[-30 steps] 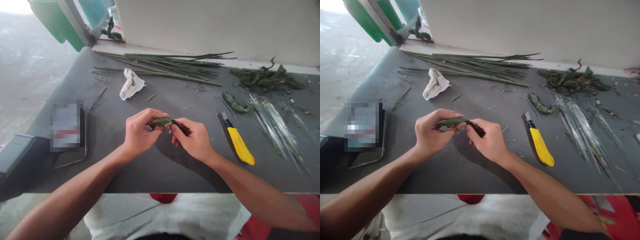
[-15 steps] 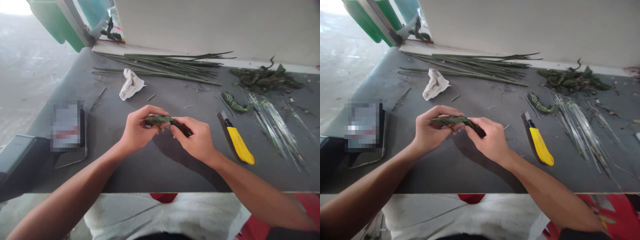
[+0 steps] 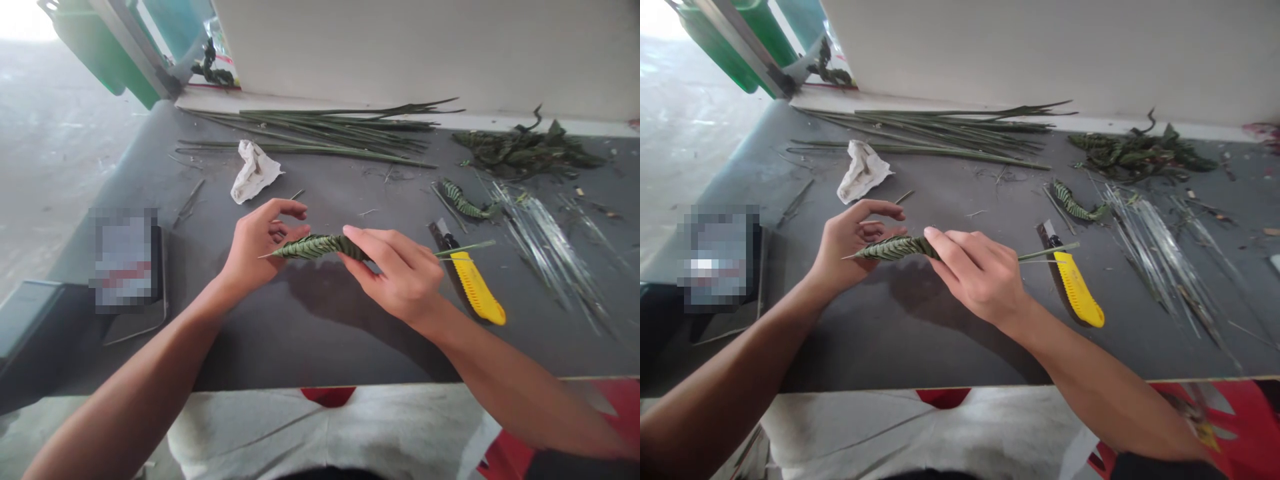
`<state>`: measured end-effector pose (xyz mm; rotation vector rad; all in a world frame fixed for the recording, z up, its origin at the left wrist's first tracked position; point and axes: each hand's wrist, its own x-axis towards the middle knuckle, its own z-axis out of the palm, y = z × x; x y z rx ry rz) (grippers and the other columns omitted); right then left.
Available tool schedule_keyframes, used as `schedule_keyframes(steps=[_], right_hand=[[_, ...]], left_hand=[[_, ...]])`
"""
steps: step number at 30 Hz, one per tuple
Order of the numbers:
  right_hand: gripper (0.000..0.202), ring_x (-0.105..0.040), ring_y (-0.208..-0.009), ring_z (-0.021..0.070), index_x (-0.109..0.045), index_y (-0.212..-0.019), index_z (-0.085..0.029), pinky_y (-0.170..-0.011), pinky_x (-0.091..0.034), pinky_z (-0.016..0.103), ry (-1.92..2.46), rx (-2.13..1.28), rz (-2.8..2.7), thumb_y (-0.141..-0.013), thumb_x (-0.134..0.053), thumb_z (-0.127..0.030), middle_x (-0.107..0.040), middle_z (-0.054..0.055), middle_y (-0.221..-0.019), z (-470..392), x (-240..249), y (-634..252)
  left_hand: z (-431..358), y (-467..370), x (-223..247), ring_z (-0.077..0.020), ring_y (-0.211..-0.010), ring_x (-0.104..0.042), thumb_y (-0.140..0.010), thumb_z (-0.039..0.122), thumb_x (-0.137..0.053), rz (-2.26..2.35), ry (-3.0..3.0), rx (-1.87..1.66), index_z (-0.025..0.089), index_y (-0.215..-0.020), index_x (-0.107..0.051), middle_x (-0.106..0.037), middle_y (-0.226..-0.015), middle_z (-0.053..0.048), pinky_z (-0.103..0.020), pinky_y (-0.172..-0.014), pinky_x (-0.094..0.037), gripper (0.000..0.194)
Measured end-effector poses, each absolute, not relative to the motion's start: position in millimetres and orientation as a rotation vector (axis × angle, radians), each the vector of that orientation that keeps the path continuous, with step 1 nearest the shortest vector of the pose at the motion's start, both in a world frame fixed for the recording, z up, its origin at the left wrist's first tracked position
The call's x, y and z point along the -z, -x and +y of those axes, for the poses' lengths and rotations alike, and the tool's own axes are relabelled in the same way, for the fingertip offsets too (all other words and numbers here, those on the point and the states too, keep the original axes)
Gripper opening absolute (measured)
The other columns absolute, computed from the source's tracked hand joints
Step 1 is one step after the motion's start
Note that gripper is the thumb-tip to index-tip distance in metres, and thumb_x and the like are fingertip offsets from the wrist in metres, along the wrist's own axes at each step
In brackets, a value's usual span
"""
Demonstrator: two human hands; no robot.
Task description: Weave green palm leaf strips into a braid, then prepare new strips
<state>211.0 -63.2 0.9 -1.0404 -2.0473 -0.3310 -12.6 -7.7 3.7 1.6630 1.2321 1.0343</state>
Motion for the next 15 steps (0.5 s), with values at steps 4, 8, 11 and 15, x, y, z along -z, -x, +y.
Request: schedule_keyframes(steps=[4,8,11,15], right_hand=[[0.038,-0.075,-0.085,0.0179,-0.059,-0.13,-0.03,-0.078,-0.058,0.03,1.054,0.33,-2.04,-0.094,-0.067,-0.021,-0.078,0.002,-0.104,-64,-2,-211],[0.028,-0.075,-0.087,0.0168,-0.063,-0.122,-0.031,-0.077,-0.058,0.028,1.068,0.329,-2.053,-0.096,-0.066,-0.021,-0.078,0.001,-0.102,-64,-4,-210],[0.027,-0.075,-0.088,0.0166,-0.065,-0.12,-0.03,-0.078,-0.058,0.027,1.042,0.293,-2.05,-0.096,-0.065,-0.018,-0.078,0.001,-0.102,-63,-4,-209],[0.029,-0.075,-0.09,0.017,-0.065,-0.121,-0.026,-0.08,-0.058,0.027,1.034,0.285,-2.055,-0.094,-0.066,-0.016,-0.077,0.003,-0.102,-61,-2,-209]], left_hand=[[2,19,-11,-0.0112,-0.06,-0.065,-0.084,0.04,-0.077,1.258,-1.508,-1.141,0.021,-0.1,-0.071,-0.072,-0.091,-0.004,-0.023,-0.054,-0.05,0.025],[4,33,-25,-0.0147,-0.065,-0.068,-0.093,0.052,-0.063,1.115,-1.503,-1.242,0.024,-0.09,-0.073,-0.072,-0.079,-0.004,-0.027,-0.057,-0.052,0.03],[-3,35,-33,-0.0205,-0.081,-0.072,-0.086,0.057,-0.07,0.991,-1.733,-1.111,0.027,-0.097,-0.075,-0.076,-0.086,-0.006,-0.032,-0.069,-0.056,0.033],[-17,26,-26,-0.019,-0.078,-0.073,-0.071,0.044,-0.088,0.954,-2.377,-1.007,0.027,-0.109,-0.075,-0.079,-0.092,-0.003,-0.029,-0.076,-0.056,0.044]])
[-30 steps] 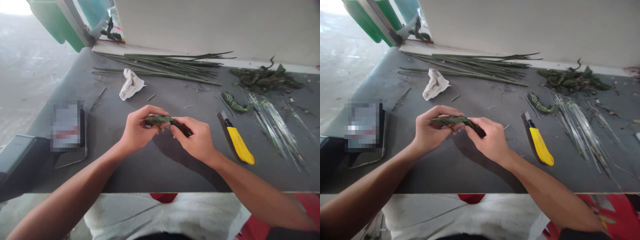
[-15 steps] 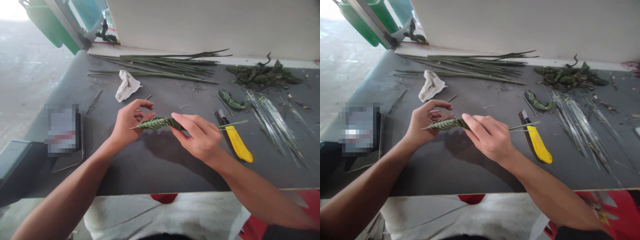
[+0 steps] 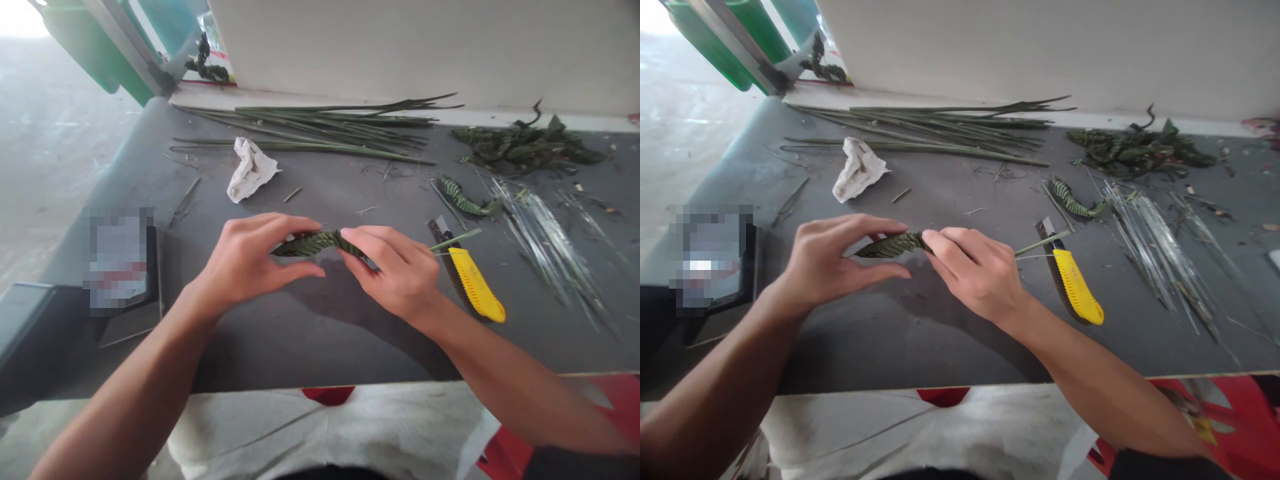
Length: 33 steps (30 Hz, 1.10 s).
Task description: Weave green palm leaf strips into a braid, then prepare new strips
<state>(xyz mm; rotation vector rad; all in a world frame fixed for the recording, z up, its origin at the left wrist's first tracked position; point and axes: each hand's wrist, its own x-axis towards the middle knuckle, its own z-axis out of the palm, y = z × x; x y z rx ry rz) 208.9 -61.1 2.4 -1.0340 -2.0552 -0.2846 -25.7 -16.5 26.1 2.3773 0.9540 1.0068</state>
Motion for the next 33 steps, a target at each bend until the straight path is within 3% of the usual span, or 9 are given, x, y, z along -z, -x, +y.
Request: schedule_keyframes(steps=[6,12,19,33], right_hand=[[0.03,-0.075,-0.086,0.0166,-0.066,-0.119,-0.021,-0.078,-0.059,0.026,1.013,0.261,-2.052,-0.09,-0.071,-0.015,-0.078,0.004,-0.1,-61,-1,-207],[0.024,-0.074,-0.087,0.0157,-0.065,-0.113,-0.024,-0.08,-0.059,0.027,1.035,0.025,-2.001,-0.091,-0.068,-0.014,-0.078,0.003,-0.099,-61,-2,-202],[0.016,-0.069,-0.078,0.0125,-0.065,-0.102,-0.022,-0.072,-0.057,0.025,1.082,-0.288,-1.914,-0.088,-0.069,-0.015,-0.073,0.001,-0.091,-61,-8,-201],[0.017,-0.07,-0.081,0.0135,-0.063,-0.101,-0.024,-0.074,-0.056,0.026,1.065,-0.174,-2.01,-0.09,-0.064,-0.011,-0.073,0.001,-0.092,-60,-7,-204]], left_hand=[[-24,21,-6,-0.0146,-0.071,-0.074,-0.091,0.03,-0.071,0.962,-2.852,-1.216,0.022,-0.119,-0.069,-0.08,-0.09,-0.003,-0.022,-0.065,-0.052,0.029],[-25,22,-6,-0.0123,-0.06,-0.069,-0.09,0.027,-0.072,0.931,-2.979,-1.215,0.017,-0.12,-0.067,-0.075,-0.076,0.0,-0.022,-0.058,-0.048,0.032],[-28,17,-4,-0.0113,-0.058,-0.068,-0.09,0.026,-0.072,0.951,-2.923,-1.218,0.019,-0.115,-0.067,-0.075,-0.076,0.0,-0.022,-0.057,-0.047,0.026],[-39,4,15,-0.0104,-0.061,-0.072,-0.092,0.03,-0.067,1.248,-2.711,-1.29,0.023,-0.104,-0.07,-0.078,-0.079,0.001,-0.019,-0.054,-0.047,0.015]])
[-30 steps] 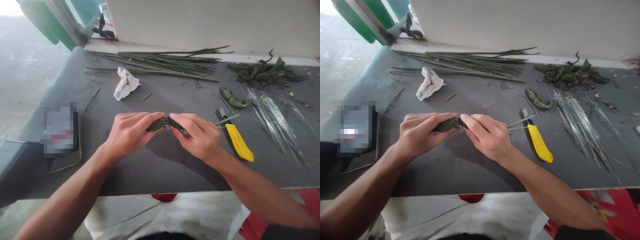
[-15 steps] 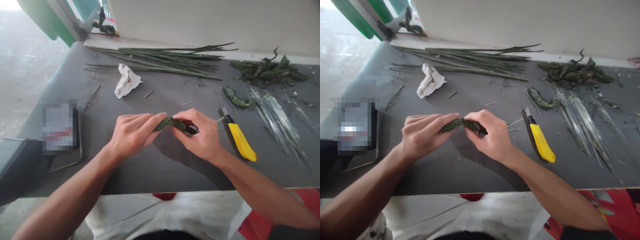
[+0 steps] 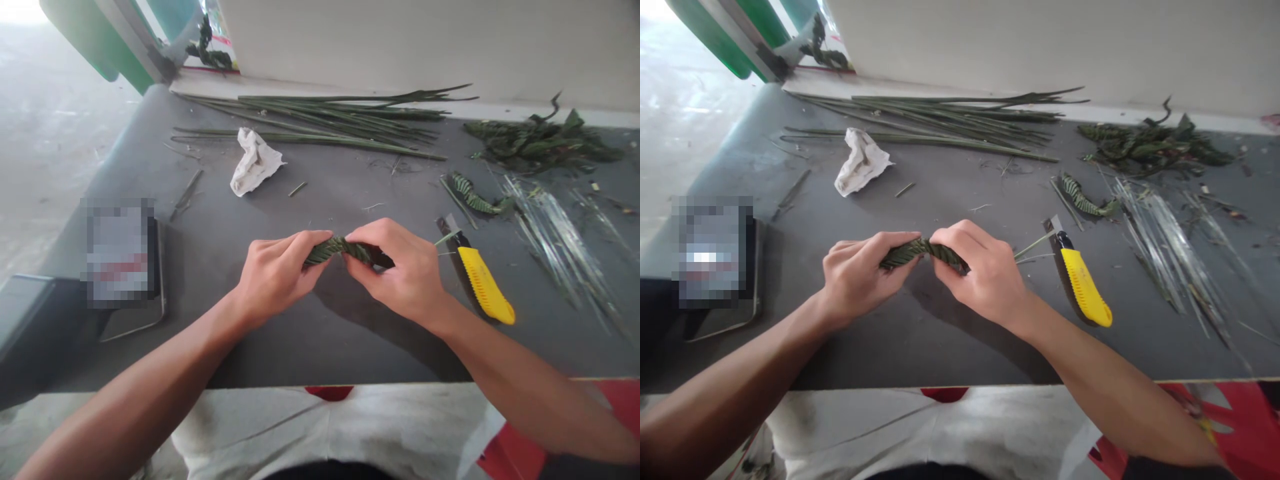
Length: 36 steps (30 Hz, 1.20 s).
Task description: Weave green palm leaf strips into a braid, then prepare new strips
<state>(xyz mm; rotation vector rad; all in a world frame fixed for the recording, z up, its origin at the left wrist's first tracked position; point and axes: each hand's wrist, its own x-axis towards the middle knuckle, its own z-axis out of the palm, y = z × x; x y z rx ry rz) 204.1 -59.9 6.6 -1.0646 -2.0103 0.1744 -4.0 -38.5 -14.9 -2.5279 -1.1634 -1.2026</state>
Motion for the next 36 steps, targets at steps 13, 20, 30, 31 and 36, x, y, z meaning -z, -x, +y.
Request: schedule_keyframes(steps=[13,20,30,31,36], right_hand=[[0.012,-0.074,-0.085,0.0147,-0.066,-0.101,-0.023,-0.076,-0.058,0.025,1.026,-0.152,-2.038,-0.092,-0.067,-0.015,-0.077,0.002,-0.095,-57,-8,-206],[0.013,-0.074,-0.076,0.0154,-0.067,-0.105,-0.024,-0.071,-0.06,0.028,1.145,-0.193,-1.965,-0.092,-0.069,-0.024,-0.077,0.001,-0.093,-59,-2,-205],[0.011,-0.074,-0.082,0.0158,-0.069,-0.102,-0.024,-0.076,-0.059,0.027,1.091,-0.211,-2.008,-0.092,-0.068,-0.018,-0.077,0.002,-0.093,-58,-4,-205],[0.011,-0.073,-0.08,0.0155,-0.068,-0.101,-0.024,-0.075,-0.059,0.027,1.104,-0.215,-1.995,-0.091,-0.068,-0.018,-0.077,0.001,-0.091,-58,-4,-205],[0.015,-0.073,-0.076,0.0163,-0.067,-0.104,-0.022,-0.072,-0.06,0.029,1.166,-0.166,-1.943,-0.09,-0.069,-0.019,-0.076,0.003,-0.091,-56,2,-204]], left_hand=[[-26,16,8,-0.0078,-0.057,-0.065,-0.093,0.028,-0.068,-0.998,2.719,1.16,0.023,-0.11,-0.071,-0.074,-0.076,0.002,-0.018,-0.053,-0.044,0.018],[-24,18,2,-0.007,-0.055,-0.06,-0.095,0.029,-0.065,-0.989,2.761,1.099,0.025,-0.113,-0.073,-0.071,-0.074,0.002,-0.019,-0.051,-0.041,0.02],[-24,17,0,-0.0073,-0.054,-0.059,-0.096,0.032,-0.063,-1.001,2.788,1.072,0.025,-0.113,-0.073,-0.069,-0.07,0.002,-0.02,-0.052,-0.04,0.02],[-24,17,-1,-0.008,-0.056,-0.061,-0.096,0.032,-0.064,-1.022,2.787,1.063,0.025,-0.112,-0.073,-0.07,-0.072,0.001,-0.02,-0.052,-0.041,0.02],[-24,15,-7,-0.013,-0.071,-0.072,-0.091,0.04,-0.071,-1.181,2.81,1.026,0.02,-0.119,-0.069,-0.078,-0.093,-0.003,-0.021,-0.059,-0.048,0.035]])
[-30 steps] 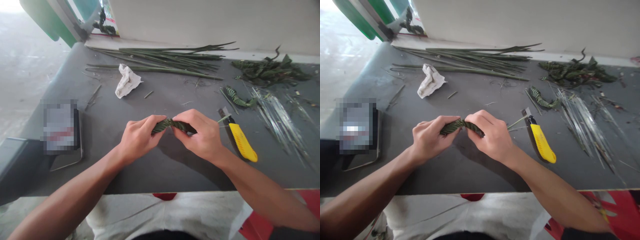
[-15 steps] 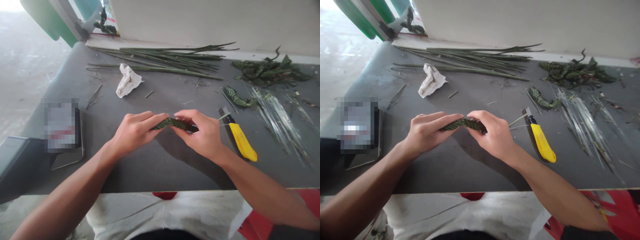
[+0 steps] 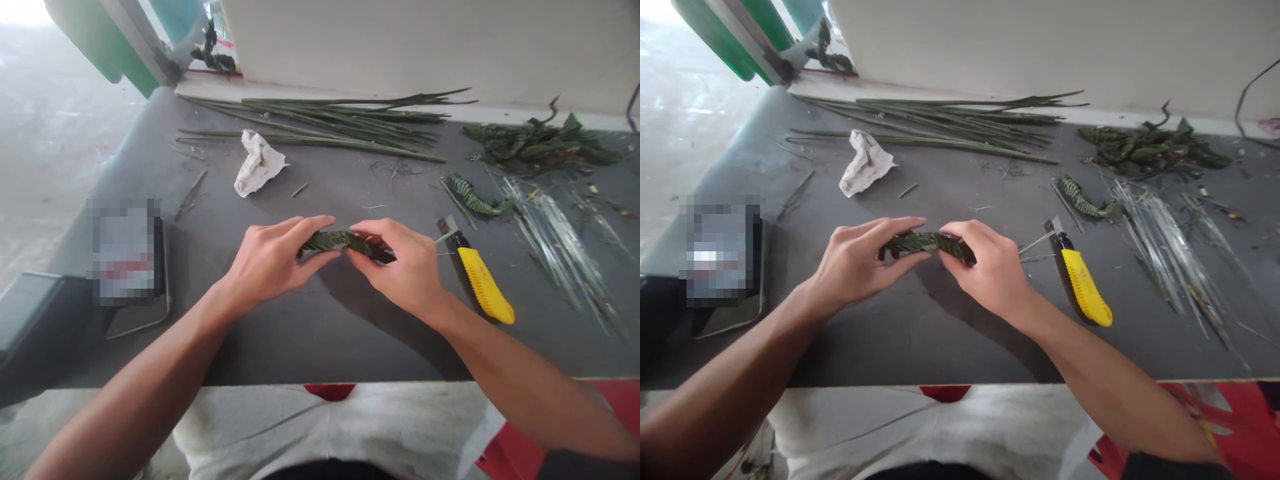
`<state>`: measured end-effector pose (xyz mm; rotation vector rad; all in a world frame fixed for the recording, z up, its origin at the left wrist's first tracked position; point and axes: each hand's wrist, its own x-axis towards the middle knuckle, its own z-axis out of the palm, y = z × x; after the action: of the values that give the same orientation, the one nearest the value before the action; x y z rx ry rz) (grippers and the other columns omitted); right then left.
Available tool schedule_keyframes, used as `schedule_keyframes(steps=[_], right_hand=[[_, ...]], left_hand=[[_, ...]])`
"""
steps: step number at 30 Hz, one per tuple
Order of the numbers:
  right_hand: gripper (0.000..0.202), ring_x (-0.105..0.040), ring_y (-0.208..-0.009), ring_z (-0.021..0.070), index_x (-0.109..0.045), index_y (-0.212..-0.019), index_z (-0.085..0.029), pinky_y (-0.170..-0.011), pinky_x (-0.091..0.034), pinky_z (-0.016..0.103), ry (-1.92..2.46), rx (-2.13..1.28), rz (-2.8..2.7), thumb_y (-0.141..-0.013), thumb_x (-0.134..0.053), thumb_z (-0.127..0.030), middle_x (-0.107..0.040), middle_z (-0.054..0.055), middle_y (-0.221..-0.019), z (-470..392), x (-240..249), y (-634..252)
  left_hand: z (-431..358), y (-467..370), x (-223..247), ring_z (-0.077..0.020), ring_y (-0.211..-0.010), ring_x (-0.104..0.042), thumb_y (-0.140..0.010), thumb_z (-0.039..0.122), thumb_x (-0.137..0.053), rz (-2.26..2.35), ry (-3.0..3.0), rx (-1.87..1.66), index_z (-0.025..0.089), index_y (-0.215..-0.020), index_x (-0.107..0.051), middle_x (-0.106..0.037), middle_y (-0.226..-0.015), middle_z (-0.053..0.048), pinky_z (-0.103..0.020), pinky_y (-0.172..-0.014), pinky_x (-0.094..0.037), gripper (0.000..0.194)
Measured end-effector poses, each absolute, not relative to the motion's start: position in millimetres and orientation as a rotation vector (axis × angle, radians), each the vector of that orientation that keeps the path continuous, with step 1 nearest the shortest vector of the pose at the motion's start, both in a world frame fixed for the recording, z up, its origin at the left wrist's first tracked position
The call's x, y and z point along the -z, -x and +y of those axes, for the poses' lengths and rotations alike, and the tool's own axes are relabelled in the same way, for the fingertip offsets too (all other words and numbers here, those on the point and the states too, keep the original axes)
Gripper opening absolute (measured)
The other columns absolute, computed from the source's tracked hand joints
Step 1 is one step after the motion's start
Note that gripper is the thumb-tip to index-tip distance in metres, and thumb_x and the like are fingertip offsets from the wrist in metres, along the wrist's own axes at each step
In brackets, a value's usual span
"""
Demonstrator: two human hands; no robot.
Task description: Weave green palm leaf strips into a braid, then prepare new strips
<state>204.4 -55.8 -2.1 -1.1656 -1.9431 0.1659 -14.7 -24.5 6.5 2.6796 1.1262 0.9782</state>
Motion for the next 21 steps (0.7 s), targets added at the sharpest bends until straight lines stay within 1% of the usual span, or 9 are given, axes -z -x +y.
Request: schedule_keyframes(steps=[3,7,10,15,19,21], right_hand=[[0.017,-0.073,-0.077,0.0174,-0.067,-0.103,-0.022,-0.073,-0.06,0.03,1.201,-0.115,-1.951,-0.088,-0.069,-0.016,-0.076,0.003,-0.091,-53,5,-205],[0.017,-0.073,-0.079,0.0182,-0.067,-0.101,-0.021,-0.073,-0.059,0.03,1.212,-0.065,-1.963,-0.086,-0.072,-0.015,-0.075,0.004,-0.089,-50,8,-207],[0.017,-0.073,-0.079,0.0186,-0.066,-0.101,-0.021,-0.073,-0.059,0.03,1.217,-0.064,-1.967,-0.086,-0.072,-0.016,-0.075,0.003,-0.089,-49,10,-208],[0.021,-0.073,-0.084,0.0197,-0.066,-0.105,-0.022,-0.077,-0.059,0.032,1.198,-0.092,-1.98,-0.086,-0.074,-0.018,-0.075,0.004,-0.093,-49,11,-208],[0.032,-0.073,-0.095,0.0219,-0.064,-0.114,-0.022,-0.086,-0.059,0.036,1.145,-0.149,-2.046,-0.085,-0.077,-0.022,-0.075,0.006,-0.104,-51,12,-207],[0.038,-0.072,-0.101,0.0236,-0.063,-0.119,-0.02,-0.089,-0.058,0.038,1.168,-0.194,-2.097,-0.085,-0.078,-0.022,-0.074,0.008,-0.111,-51,11,-208]], left_hand=[[-20,16,-9,-0.0153,-0.076,-0.073,-0.087,0.046,-0.073,1.168,-2.653,-0.916,0.019,-0.123,-0.067,-0.078,-0.095,-0.004,-0.022,-0.063,-0.051,0.045],[-14,20,-8,-0.0174,-0.082,-0.073,-0.083,0.045,-0.078,1.22,-2.606,-0.872,0.018,-0.123,-0.067,-0.077,-0.098,-0.006,-0.024,-0.068,-0.053,0.049],[-11,21,-6,-0.0179,-0.086,-0.073,-0.086,0.042,-0.075,1.188,-2.578,-0.861,0.019,-0.122,-0.068,-0.076,-0.101,-0.007,-0.025,-0.071,-0.054,0.043],[-12,19,0,-0.0182,-0.094,-0.073,-0.093,0.033,-0.067,1.108,-2.566,-0.883,0.021,-0.121,-0.069,-0.076,-0.109,-0.007,-0.028,-0.084,-0.056,0.03],[-7,20,4,-0.0197,-0.1,-0.072,-0.094,0.022,-0.064,1.048,-2.581,-0.901,0.022,-0.117,-0.071,-0.076,-0.111,-0.006,-0.031,-0.09,-0.054,0.024],[-3,22,4,-0.0211,-0.102,-0.071,-0.092,0.02,-0.065,1.056,-2.589,-0.93,0.021,-0.113,-0.072,-0.077,-0.108,-0.006,-0.035,-0.094,-0.052,0.022]])
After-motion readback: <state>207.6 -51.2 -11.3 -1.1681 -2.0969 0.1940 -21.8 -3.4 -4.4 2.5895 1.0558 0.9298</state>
